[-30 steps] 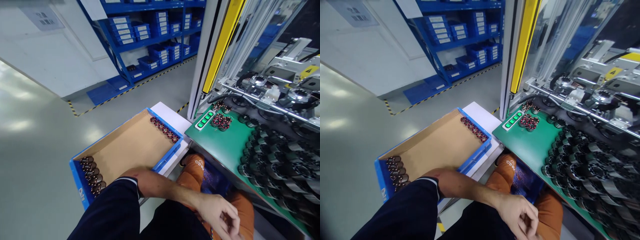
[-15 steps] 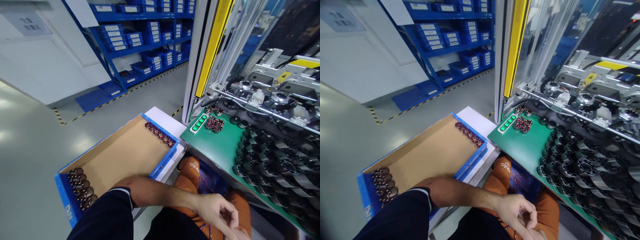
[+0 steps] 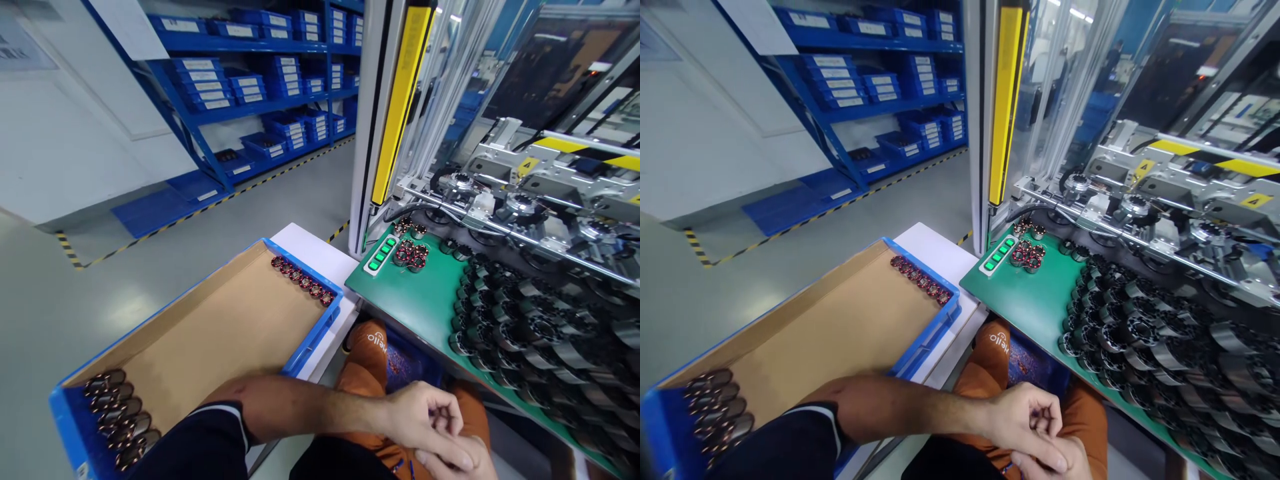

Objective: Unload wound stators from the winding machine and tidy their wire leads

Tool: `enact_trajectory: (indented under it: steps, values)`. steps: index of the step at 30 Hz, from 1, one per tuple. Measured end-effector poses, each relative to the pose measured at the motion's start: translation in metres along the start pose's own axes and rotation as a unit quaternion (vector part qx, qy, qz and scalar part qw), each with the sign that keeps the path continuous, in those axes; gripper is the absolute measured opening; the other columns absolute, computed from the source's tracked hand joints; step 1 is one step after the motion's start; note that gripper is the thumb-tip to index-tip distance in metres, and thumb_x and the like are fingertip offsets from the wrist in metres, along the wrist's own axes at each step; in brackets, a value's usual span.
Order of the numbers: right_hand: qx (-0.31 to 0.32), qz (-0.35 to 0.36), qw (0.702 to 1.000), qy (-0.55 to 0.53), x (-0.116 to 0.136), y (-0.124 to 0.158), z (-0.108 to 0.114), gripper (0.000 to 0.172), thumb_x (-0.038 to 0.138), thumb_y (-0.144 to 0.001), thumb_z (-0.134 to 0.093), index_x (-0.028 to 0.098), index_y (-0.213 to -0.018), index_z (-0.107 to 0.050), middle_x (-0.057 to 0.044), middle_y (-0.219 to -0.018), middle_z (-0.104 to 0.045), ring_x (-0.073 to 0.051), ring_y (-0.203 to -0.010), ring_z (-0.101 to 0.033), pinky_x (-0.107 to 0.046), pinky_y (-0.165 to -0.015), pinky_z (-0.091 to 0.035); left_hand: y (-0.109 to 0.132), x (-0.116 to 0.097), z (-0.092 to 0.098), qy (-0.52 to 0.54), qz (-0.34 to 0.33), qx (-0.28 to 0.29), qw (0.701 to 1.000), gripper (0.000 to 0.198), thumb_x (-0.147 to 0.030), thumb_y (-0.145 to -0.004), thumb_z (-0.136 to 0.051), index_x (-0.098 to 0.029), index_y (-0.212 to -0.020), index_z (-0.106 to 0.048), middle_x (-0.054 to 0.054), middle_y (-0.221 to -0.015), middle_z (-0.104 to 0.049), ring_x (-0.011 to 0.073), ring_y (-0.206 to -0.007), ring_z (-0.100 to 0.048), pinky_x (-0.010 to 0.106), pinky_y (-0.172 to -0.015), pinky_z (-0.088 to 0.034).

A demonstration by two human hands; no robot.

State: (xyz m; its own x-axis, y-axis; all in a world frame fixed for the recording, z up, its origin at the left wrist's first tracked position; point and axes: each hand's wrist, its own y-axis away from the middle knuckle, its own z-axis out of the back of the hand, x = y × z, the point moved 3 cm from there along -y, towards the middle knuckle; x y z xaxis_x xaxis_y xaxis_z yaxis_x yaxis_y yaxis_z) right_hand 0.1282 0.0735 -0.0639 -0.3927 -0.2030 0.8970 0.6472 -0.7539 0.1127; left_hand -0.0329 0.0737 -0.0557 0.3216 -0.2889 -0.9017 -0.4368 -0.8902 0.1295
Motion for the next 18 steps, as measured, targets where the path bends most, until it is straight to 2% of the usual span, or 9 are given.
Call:
enact_trajectory:
  steps: [3,6,8,10,13,16,18]
  values:
    - [0.000,-0.018,0.999,-0.051,-0.005,-0.002,-0.008,0.064,0.069,-0.093,-0.077,0.018,-0.054,-0.075,-0.005,-0.041,-0.050,-0.012,-0.036,-0.046,-0.020,-0.037,-0.034,-0.004,-0.006,0.002,0.027,-0.035,0.004,0.999,0.080,-0.072,-0.037,-0.110,-0.017,-0.074,-0.065,-0.003,-0.081,-0.061,0.0076,-0.070,-0.052,0.025,-0.066,-0.040]
    - [0.002,-0.055,0.991,-0.124,-0.017,-0.003,-0.017,0.079,0.086,-0.092,-0.067,0.018,-0.053,-0.074,-0.007,-0.037,-0.047,-0.013,-0.032,-0.044,-0.021,-0.035,-0.034,-0.008,-0.006,0.006,0.047,-0.002,-0.011,0.999,0.081,-0.070,-0.031,-0.110,-0.017,-0.068,-0.060,-0.005,-0.071,-0.058,0.0064,-0.063,-0.047,0.025,-0.060,-0.036]
    - [-0.003,-0.092,0.984,-0.155,-0.026,-0.005,-0.020,0.082,0.093,-0.088,-0.066,0.017,-0.057,-0.077,-0.010,-0.040,-0.053,-0.014,-0.031,-0.046,-0.021,-0.035,-0.034,-0.010,-0.004,0.009,0.032,0.019,-0.049,0.998,0.080,-0.068,-0.032,-0.110,-0.018,-0.068,-0.060,-0.005,-0.066,-0.058,0.0069,-0.061,-0.047,0.025,-0.059,-0.036]
    - [-0.008,-0.112,0.979,-0.169,-0.036,-0.008,-0.022,0.084,0.097,-0.081,-0.069,0.017,-0.056,-0.076,-0.013,-0.044,-0.059,-0.015,-0.032,-0.050,-0.021,-0.034,-0.033,-0.011,-0.006,0.012,0.017,0.002,-0.082,0.996,0.078,-0.065,-0.031,-0.111,-0.017,-0.068,-0.062,-0.004,-0.069,-0.061,0.0075,-0.064,-0.051,0.025,-0.061,-0.039]
    - [-0.003,-0.137,0.974,-0.179,-0.050,-0.011,-0.029,0.092,0.106,-0.075,-0.064,0.018,-0.049,-0.073,-0.016,-0.046,-0.061,-0.016,-0.033,-0.053,-0.021,-0.033,-0.033,-0.012,-0.011,0.013,0.029,-0.030,-0.082,0.996,0.079,-0.064,-0.028,-0.111,-0.017,-0.066,-0.061,-0.003,-0.075,-0.062,0.0071,-0.065,-0.053,0.025,-0.063,-0.042]
    - [0.000,-0.157,0.972,-0.173,-0.059,-0.011,-0.041,0.099,0.109,-0.079,-0.052,0.019,-0.046,-0.073,-0.015,-0.041,-0.057,-0.014,-0.031,-0.049,-0.022,-0.035,-0.035,-0.010,-0.014,0.014,0.021,-0.006,-0.089,0.996,0.077,-0.069,-0.038,-0.109,-0.018,-0.066,-0.060,-0.004,-0.066,-0.059,0.0065,-0.059,-0.048,0.025,-0.056,-0.034]
    - [-0.039,-0.152,0.975,-0.158,-0.060,-0.010,-0.048,0.098,0.107,-0.082,-0.051,0.019,-0.047,-0.074,-0.014,-0.040,-0.055,-0.014,-0.032,-0.050,-0.022,-0.038,-0.039,-0.007,-0.014,0.015,-0.015,0.007,-0.112,0.994,0.076,-0.074,-0.046,-0.106,-0.018,-0.067,-0.059,-0.005,-0.060,-0.056,0.0064,-0.056,-0.044,0.025,-0.053,-0.029]
